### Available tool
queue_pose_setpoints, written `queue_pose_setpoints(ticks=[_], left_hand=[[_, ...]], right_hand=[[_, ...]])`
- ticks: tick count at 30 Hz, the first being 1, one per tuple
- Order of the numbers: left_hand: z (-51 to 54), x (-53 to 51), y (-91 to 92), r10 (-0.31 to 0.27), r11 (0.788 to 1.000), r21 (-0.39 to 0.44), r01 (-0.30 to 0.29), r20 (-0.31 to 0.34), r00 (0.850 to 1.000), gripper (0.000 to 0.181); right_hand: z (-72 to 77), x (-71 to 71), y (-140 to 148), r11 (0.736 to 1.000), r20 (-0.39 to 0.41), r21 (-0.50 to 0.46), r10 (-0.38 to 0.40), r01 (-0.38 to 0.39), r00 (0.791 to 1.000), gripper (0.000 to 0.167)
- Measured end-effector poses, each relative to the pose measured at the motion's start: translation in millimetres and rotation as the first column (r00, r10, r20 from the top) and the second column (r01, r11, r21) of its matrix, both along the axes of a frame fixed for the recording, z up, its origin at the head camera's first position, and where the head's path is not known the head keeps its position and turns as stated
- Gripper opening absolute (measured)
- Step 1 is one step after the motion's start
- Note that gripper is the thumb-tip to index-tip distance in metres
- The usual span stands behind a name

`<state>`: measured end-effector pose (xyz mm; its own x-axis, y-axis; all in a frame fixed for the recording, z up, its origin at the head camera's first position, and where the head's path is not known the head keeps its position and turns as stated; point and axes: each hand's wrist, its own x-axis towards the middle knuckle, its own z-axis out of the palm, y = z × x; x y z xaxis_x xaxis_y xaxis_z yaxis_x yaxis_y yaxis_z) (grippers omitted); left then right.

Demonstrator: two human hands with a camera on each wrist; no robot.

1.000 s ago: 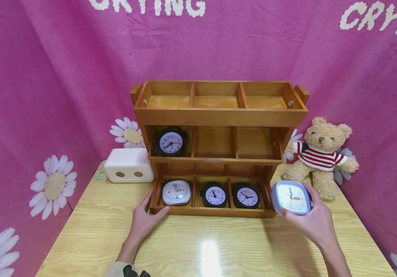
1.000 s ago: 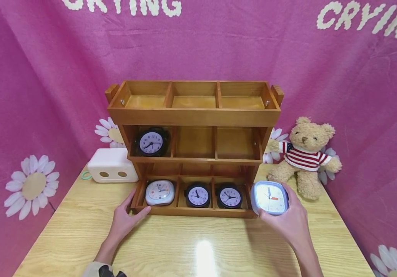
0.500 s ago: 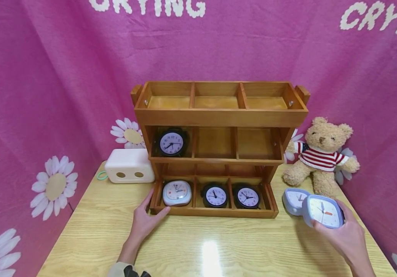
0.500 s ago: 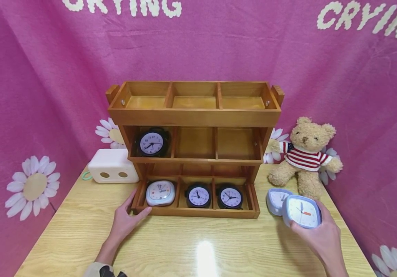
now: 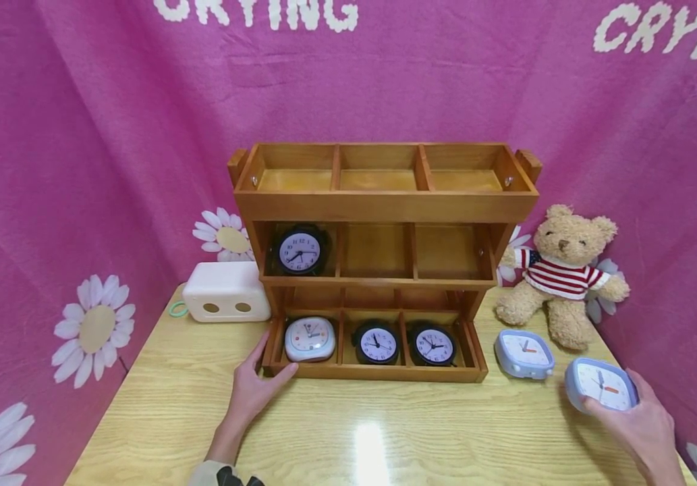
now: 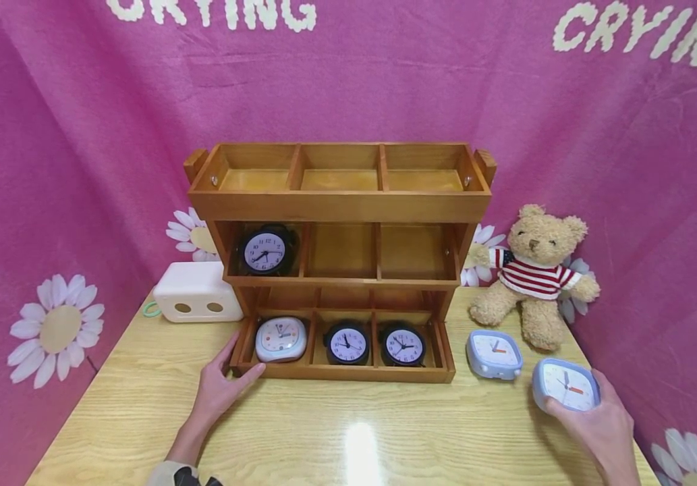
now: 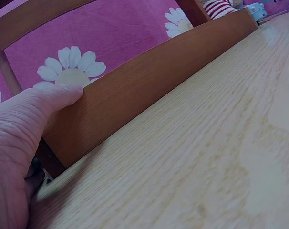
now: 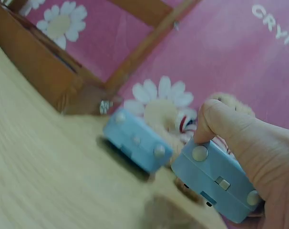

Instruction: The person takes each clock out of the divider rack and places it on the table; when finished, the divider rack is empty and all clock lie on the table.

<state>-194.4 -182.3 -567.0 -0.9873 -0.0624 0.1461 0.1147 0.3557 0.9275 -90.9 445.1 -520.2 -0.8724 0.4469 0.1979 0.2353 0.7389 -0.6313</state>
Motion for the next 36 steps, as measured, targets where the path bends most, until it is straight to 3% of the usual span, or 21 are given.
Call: queue_pose_setpoints(ticks=[6, 15, 18, 25, 36], left_hand=[[-1.0, -1.0, 0.0, 0.010, 1.000, -0.011, -0.010, 0.006, 1.000, 0.095], [-0.8, 0.1, 1.1, 0.017, 1.000, -0.012, -0.017, -0.002, 1.000, 0.094], [-0.2, -0.2, 0.5, 0.016, 1.000, -0.012, -0.016, 0.007, 1.000, 0.095], [1.0, 0.0, -0.8, 0.022, 1.000, -0.016, -0.022, 0.017, 1.000, 0.094], [2.5, -0.3, 1.5, 0.026, 0.999, -0.033, -0.026, 0.015, 1.000, 0.095]], right_hand=[[-23.9, -7.6, 15, 1.000, 0.059, -0.007, 0.012, -0.012, 0.998, 0.094], [-46.3, -10.1, 17, 0.984, 0.014, -0.166, -0.059, 0.061, 0.998, 0.093], [-50.8, -9.9, 15, 0.981, -0.027, -0.179, -0.081, 0.074, 0.996, 0.091], [-54.5, -8.3, 10, 0.974, -0.105, -0.203, -0.122, 0.099, 0.987, 0.091], [-53.9, -8.5, 7, 0.973, -0.144, -0.203, -0.142, 0.112, 0.979, 0.085]])
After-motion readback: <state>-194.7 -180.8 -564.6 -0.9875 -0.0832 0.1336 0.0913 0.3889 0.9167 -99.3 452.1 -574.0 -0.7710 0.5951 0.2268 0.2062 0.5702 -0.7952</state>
